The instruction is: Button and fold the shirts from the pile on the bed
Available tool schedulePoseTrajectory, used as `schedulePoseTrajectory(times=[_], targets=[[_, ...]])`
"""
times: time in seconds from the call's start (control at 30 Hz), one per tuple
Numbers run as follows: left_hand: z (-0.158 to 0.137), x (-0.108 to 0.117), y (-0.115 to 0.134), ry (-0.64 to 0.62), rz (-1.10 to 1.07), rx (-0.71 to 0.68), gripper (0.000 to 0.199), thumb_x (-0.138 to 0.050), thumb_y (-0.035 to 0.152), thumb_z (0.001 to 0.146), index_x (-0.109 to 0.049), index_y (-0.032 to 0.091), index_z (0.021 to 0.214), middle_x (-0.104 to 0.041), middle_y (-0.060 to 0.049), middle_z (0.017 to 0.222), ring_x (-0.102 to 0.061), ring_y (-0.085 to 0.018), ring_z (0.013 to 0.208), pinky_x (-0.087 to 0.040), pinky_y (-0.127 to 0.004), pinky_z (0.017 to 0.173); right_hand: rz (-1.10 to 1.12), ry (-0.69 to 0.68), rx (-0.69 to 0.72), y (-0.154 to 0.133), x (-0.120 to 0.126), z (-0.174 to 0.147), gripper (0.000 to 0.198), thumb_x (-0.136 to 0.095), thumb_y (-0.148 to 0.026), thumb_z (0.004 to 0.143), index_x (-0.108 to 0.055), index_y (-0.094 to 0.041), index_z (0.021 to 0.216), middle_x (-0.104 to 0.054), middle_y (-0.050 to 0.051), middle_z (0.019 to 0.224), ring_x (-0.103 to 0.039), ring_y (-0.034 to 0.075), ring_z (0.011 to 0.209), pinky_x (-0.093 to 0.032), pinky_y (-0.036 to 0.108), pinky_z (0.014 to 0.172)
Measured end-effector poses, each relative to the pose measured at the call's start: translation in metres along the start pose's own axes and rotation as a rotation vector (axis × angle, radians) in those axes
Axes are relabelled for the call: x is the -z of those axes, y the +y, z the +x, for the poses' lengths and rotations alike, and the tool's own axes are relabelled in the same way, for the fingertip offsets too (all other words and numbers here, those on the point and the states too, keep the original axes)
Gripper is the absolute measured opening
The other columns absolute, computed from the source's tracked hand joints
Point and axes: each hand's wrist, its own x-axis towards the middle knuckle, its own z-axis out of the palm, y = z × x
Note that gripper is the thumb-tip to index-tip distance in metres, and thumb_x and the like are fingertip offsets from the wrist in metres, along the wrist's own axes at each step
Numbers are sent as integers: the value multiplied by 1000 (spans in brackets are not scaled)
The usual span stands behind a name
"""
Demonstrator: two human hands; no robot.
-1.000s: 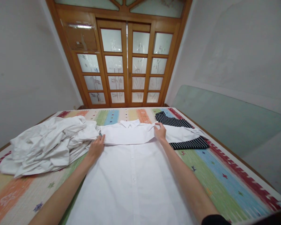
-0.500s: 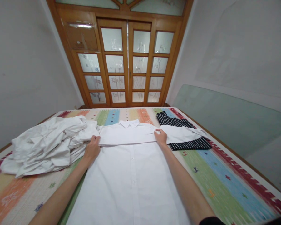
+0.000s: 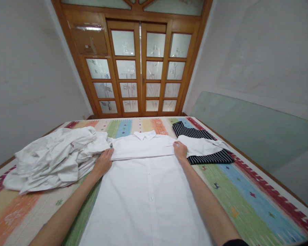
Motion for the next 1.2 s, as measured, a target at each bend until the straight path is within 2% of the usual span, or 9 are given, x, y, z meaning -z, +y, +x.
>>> schedulePoseTrajectory(times=[0.1, 0.23, 0.33, 0.47, 0.7, 0.87, 0.93, 1.07, 1.2], targets=[[9, 5, -14, -24, -161, -62, 65, -51, 15, 69, -45, 15, 133, -53, -12, 136, -47, -26, 128, -36, -41, 110, -11, -3, 24, 0, 0, 0, 28, -50, -27, 90, -69, -20, 109, -73, 8, 103, -65, 22, 99, -43, 29, 90], [36, 17, -26, -62, -339, 94, 53, -42, 30, 79, -51, 15, 129, -59, -7, 133, -55, -21, 120, -43, -33, 103, -8, -8, 51, 0, 0, -1, 29, -49, -24, 89, -68, -19, 111, -73, 8, 102, -65, 22, 98, -44, 28, 89], [59, 19, -24, -59, -224, 191, 41, -39, 35, 83, -65, 14, 107, -67, -9, 118, -59, -23, 112, -43, -33, 101, -4, -5, 61, 0, 0, -1, 29, -49, -24, 89, -68, -19, 111, -72, 8, 104, -65, 22, 100, -44, 28, 89], [81, 13, -12, -104, -1, 261, 31, -44, 34, 83, -69, 16, 81, -73, -13, 97, -61, -26, 106, -43, -32, 98, -5, -2, 55, 0, 0, -1, 28, -49, -24, 89, -68, -20, 110, -72, 6, 103, -65, 22, 99, -44, 28, 90], [101, 13, -7, -108, 28, 411, 29, -42, 19, 84, -68, 12, 94, -72, -18, 98, -66, -28, 100, -48, -33, 83, 31, 20, 115, 1, -3, -2, 29, -47, -23, 91, -67, -19, 113, -71, 7, 109, -65, 20, 101, -44, 27, 92], [97, 21, -9, -142, 50, 453, 27, -43, 20, 84, -68, 11, 90, -71, -21, 94, -66, -32, 98, -49, -35, 79, 65, 9, 178, 4, -6, -1, 32, -43, -19, 92, -65, -18, 115, -69, 7, 116, -61, 19, 107, -41, 27, 98], [92, 24, -4, -94, 67, 464, 30, -40, 21, 87, -66, 9, 96, -70, -21, 96, -66, -32, 97, -49, -36, 79, 63, 18, 201, 5, -7, -1, 33, -42, -17, 91, -65, -16, 114, -68, 8, 115, -60, 18, 107, -41, 27, 98], [79, 21, 18, 92, 75, 237, 33, -35, 25, 92, -61, 10, 106, -68, -18, 106, -62, -28, 106, -46, -38, 93, -13, 158, 237, 5, -9, -3, 30, -43, -18, 90, -67, -15, 109, -63, 11, 116, -54, 22, 108, -42, 33, 96], [63, -3, 38, 48, 16, 14, 34, -35, 28, 94, -59, 13, 113, -65, -14, 117, -56, -23, 117, -39, -36, 105, -84, 302, 442, 2, -12, -7, 25, -49, -21, 89, -69, -15, 103, -60, 14, 120, -51, 27, 111, -41, 41, 95]])
